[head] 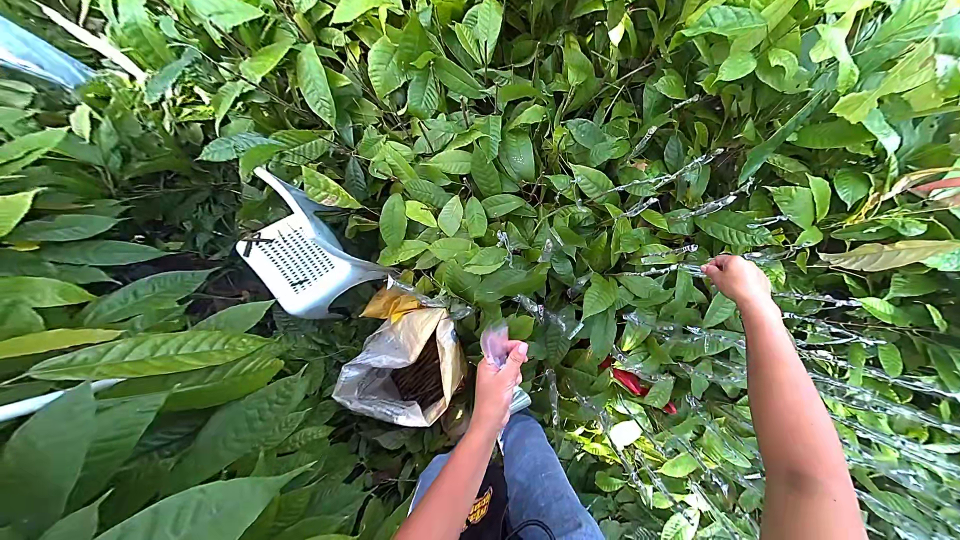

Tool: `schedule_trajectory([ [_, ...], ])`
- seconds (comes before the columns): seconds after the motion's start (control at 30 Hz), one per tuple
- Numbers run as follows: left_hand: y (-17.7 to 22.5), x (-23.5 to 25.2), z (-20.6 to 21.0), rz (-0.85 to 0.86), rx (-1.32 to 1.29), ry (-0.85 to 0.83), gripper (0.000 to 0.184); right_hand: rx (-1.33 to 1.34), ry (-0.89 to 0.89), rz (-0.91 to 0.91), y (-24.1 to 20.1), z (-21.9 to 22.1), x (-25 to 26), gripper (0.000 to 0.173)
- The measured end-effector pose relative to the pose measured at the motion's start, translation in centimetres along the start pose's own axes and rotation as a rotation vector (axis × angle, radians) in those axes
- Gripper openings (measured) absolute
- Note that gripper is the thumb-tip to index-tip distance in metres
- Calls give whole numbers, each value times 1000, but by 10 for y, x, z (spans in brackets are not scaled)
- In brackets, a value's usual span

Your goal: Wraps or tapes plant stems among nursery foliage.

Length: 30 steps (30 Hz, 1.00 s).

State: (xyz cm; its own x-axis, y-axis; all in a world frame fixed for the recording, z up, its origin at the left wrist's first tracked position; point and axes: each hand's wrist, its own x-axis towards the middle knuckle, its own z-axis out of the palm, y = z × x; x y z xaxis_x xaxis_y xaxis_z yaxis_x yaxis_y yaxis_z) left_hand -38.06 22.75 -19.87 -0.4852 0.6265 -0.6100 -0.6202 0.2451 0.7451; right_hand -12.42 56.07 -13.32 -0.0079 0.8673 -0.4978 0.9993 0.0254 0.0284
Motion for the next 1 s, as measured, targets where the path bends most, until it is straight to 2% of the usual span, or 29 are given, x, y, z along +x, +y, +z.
schedule_trajectory([
  [0.17, 1, 6, -1, -6, -8, 8, 9, -127, -97, -35, -15, -15, 4, 33],
  [0.43, 5, 10, -2, -4, -52, 32, 10, -221, -118, -89, -31, -3, 15, 33],
  [0.57, 10, 10, -5, 18, -61, 41, 12, -176, -132, -129, -35, 27, 18, 31],
  [0.77, 13, 10, -4, 13, -69, 50, 12, -278, -231, -97, -65, 73, 13, 34],
  [1.0, 7, 12, -11, 10, -77, 59, 9, -459, -148, -170, -94, 128, 23, 22],
])
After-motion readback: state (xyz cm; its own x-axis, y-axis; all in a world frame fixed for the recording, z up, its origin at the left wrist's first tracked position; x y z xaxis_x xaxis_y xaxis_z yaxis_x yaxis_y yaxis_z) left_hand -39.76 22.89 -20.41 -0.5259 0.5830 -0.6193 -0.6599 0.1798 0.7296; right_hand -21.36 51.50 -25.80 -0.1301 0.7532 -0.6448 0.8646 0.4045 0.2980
